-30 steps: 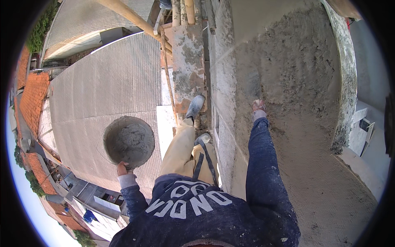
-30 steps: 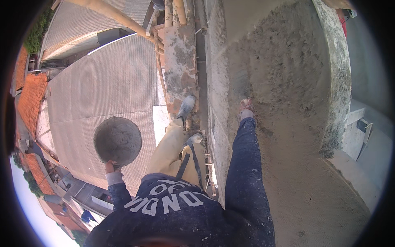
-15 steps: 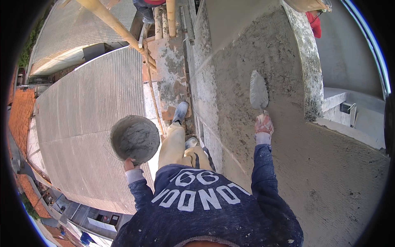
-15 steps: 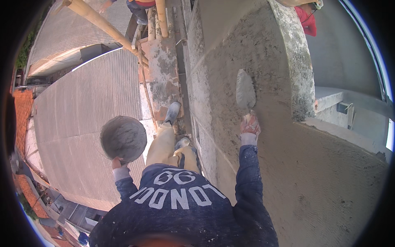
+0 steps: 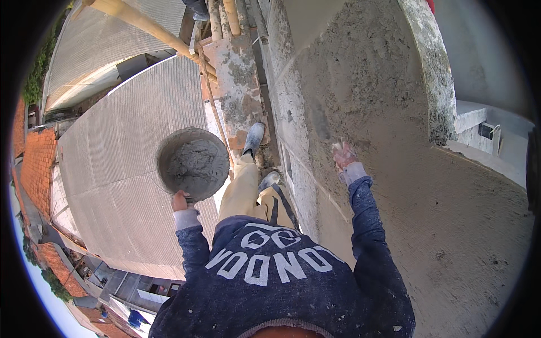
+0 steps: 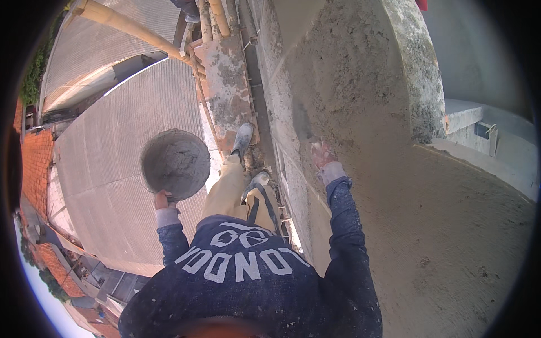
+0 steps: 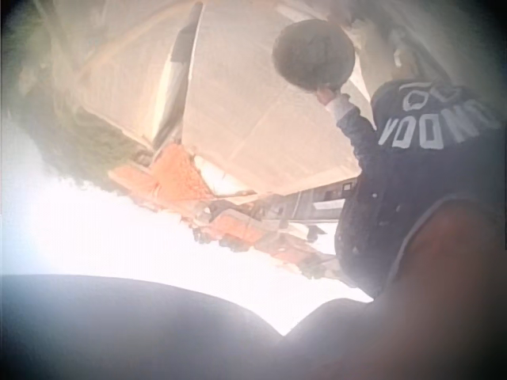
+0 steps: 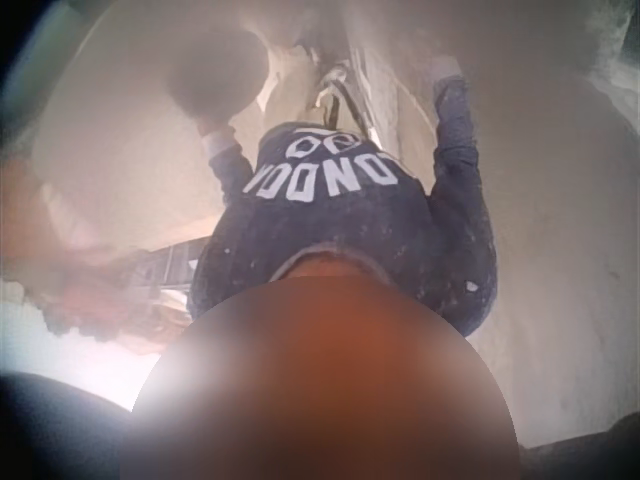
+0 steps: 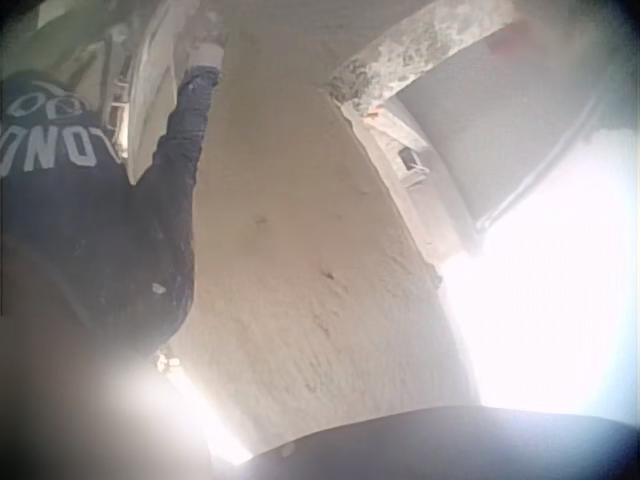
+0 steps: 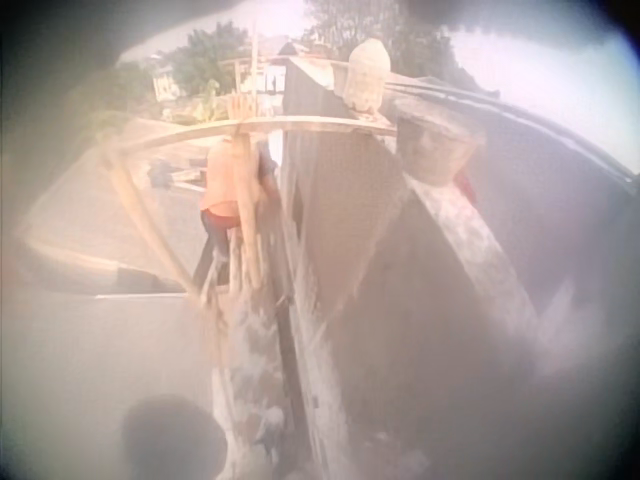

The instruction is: The person scoops wet cement from a bucket with a trowel and applies it to a vertical wall surface. They repeatedly smooth and spread the cement along the wall while standing on scaffolding.

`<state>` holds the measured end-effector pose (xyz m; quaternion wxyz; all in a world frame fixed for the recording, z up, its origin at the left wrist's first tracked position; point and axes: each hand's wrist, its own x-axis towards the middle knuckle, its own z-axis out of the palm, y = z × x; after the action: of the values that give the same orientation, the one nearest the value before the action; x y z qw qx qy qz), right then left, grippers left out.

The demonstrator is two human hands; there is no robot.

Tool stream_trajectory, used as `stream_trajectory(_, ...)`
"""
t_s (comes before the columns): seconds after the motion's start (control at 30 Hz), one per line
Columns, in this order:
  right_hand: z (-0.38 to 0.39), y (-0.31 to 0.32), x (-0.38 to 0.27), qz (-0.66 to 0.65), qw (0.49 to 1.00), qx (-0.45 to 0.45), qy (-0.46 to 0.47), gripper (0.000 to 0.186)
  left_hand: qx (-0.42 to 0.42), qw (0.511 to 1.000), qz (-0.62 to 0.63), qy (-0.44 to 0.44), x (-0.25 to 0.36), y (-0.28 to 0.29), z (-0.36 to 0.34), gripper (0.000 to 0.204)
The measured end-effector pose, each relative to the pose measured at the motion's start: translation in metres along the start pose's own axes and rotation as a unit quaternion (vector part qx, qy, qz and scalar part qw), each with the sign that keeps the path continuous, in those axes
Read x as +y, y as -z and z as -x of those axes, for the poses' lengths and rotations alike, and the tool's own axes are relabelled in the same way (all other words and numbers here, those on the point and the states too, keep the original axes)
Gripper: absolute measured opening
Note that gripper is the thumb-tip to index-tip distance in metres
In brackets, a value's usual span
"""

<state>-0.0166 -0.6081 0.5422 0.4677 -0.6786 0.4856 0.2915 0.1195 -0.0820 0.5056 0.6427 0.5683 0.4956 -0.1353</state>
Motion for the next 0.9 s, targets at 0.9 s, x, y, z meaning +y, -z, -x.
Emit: stream_trajectory(0.9,-0.016,0.013,0.035,0.102,0.899,0.415,0.099,0.051,0.011,1.000,0.009,0.009,0.013,-0.031,-0.007,0.015)
